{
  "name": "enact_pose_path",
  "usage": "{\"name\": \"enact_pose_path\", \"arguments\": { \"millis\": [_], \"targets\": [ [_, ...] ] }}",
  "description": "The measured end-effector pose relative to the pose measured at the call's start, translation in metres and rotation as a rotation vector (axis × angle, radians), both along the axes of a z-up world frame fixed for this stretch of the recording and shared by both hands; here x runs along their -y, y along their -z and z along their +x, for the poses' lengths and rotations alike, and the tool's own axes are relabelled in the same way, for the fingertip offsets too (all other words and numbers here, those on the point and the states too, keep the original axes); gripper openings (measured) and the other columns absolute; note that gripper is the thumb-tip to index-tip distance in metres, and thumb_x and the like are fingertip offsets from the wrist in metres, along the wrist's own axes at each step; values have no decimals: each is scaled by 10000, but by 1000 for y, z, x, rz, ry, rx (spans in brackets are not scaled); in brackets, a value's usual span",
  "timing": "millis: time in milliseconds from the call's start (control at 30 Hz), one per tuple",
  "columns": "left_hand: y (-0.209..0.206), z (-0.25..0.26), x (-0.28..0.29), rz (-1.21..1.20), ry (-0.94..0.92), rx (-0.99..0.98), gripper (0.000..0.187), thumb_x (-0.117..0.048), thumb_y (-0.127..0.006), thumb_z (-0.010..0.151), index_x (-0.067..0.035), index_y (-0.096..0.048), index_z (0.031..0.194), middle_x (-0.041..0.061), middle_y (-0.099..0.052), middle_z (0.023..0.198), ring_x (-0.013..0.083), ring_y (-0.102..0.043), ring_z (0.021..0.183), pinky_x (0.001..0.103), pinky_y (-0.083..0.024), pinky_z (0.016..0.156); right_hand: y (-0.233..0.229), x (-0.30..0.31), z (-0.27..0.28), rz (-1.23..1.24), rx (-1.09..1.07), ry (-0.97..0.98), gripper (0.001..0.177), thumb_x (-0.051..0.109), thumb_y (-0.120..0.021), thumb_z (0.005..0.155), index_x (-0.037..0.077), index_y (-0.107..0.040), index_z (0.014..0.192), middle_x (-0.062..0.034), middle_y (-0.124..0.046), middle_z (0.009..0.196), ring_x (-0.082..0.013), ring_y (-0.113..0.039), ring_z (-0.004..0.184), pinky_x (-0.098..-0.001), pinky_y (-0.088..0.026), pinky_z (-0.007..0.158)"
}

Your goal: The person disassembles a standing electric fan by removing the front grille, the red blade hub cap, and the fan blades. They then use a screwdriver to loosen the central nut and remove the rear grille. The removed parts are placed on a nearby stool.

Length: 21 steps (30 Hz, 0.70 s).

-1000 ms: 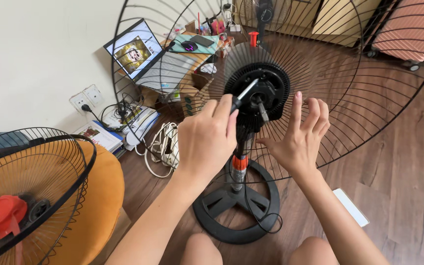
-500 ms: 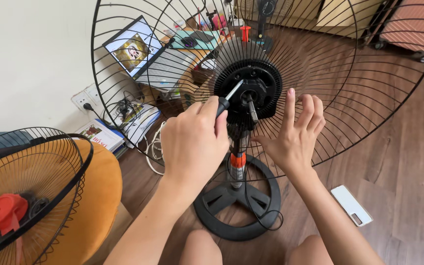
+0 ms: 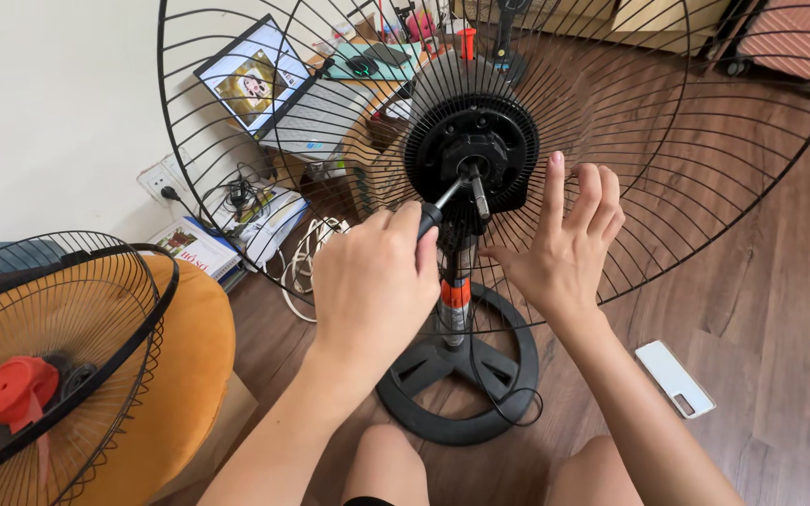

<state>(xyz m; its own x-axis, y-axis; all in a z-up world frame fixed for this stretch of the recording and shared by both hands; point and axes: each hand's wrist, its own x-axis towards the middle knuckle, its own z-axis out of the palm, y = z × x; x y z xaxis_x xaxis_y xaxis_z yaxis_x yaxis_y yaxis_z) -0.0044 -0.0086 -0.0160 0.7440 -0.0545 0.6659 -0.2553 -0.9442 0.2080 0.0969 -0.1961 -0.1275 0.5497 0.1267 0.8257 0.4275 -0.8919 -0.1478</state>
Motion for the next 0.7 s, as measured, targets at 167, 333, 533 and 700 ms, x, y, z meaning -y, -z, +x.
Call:
{"name": "enact_pose_path", "arguments": {
  "millis": [167,333,533,700],
  "targets": [
    [2,0,2,15,44,-14,158,-210,-713,891,-52,-702,889,110,-681,706,323,-672,629,457,-508,563,0,0,-1,-15,10,11,1412,432,-1023,489,70,-268,1625,-253,-321,1505,-474,-309,1429,-611,-327,1060],
    [3,-3,10,-87,179,-91,162,-213,-693,911,-60,-702,859,119,-718,755,342,-685,669,468,-511,603,0,1,-1,-18,12,20,1389,435,-1018,505,72,-277,1622,-253,-327,1490,-472,-313,1424,-609,-333,1062],
    [18,0,1,-106,148,-126,169,-136,-670,918,-33,-602,1033,132,-712,814,341,-677,641,464,-502,567,0,2,-3,-10,33,18,1385,444,-1017,510,90,-279,1626,-251,-332,1484,-471,-327,1408,-600,-337,1055],
    [30,1,-1,-144,225,-148,221,-109,-698,873,-52,-549,1027,98,-694,705,305,-683,606,440,-504,550,4,-5,-13,-21,108,88,1372,480,-1008,542,111,-270,1640,-250,-335,1469,-471,-340,1378,-593,-338,1051]
  ]
}}
